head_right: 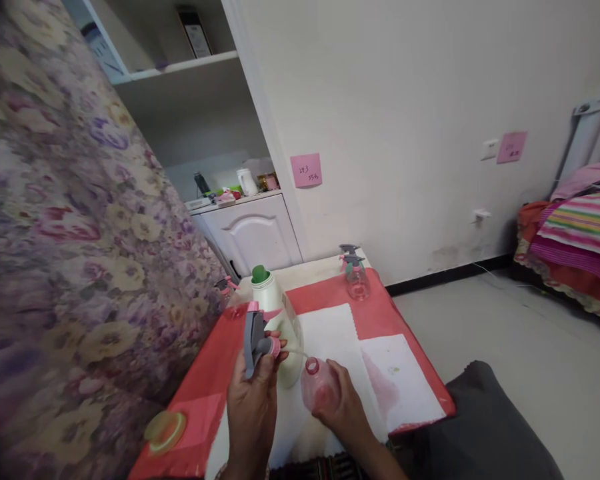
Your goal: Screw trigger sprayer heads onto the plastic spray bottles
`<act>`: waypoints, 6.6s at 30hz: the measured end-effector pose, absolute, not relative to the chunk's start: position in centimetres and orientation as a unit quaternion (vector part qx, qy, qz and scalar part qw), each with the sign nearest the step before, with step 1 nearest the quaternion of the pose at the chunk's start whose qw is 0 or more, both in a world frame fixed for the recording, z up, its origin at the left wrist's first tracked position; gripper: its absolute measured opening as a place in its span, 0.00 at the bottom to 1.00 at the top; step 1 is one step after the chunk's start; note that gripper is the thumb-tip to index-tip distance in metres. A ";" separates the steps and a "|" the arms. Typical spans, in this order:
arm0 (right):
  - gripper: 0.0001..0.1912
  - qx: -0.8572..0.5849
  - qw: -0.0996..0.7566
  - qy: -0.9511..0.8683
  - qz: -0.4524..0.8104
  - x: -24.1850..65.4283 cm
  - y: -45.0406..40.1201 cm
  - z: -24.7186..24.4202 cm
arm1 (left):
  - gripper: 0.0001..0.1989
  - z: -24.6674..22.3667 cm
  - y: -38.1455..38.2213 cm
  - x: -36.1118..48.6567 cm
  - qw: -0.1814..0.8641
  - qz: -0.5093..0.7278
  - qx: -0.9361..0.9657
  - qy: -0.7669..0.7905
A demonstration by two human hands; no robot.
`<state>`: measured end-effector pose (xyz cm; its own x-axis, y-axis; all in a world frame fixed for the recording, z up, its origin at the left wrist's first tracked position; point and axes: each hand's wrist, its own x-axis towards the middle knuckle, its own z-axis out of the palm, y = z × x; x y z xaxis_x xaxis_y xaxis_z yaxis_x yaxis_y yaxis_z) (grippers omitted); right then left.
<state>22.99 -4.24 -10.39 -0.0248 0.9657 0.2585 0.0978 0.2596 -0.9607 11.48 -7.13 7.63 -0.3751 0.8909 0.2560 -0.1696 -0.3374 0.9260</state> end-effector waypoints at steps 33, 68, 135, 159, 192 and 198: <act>0.40 -0.423 0.557 -0.579 0.418 22.6 -4.1 -10.4 | 0.17 -0.2 -4.3 11.2 0.393 0.564 0.507 0.520; 0.41 -0.426 0.547 -0.597 0.404 22.6 -3.6 -11.2 | 0.10 0.9 -4.5 11.0 0.283 0.491 0.620 0.543; 0.09 -0.284 0.419 -0.750 0.426 26.6 -2.3 2.4 | 0.23 -2.4 -5.7 10.2 0.324 0.496 0.611 0.525; 0.13 -0.303 0.402 -0.770 0.392 26.9 -2.4 2.5 | 0.24 -2.6 -5.4 9.9 0.329 0.494 0.616 0.518; 0.12 -0.351 0.437 -0.725 0.401 25.9 -2.2 1.5 | 0.19 2.7 -5.7 9.0 0.391 0.508 0.564 0.520; 0.11 -0.347 0.448 -0.717 0.407 25.9 -2.5 1.4 | 0.23 2.5 -3.2 10.7 0.359 0.502 0.543 0.569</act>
<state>25.95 -2.54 1.42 -0.3587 0.8617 0.3588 0.1327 0.4276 -0.8942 10.74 -3.23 2.50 -0.1519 0.9789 0.1364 0.2576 -0.0940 0.9617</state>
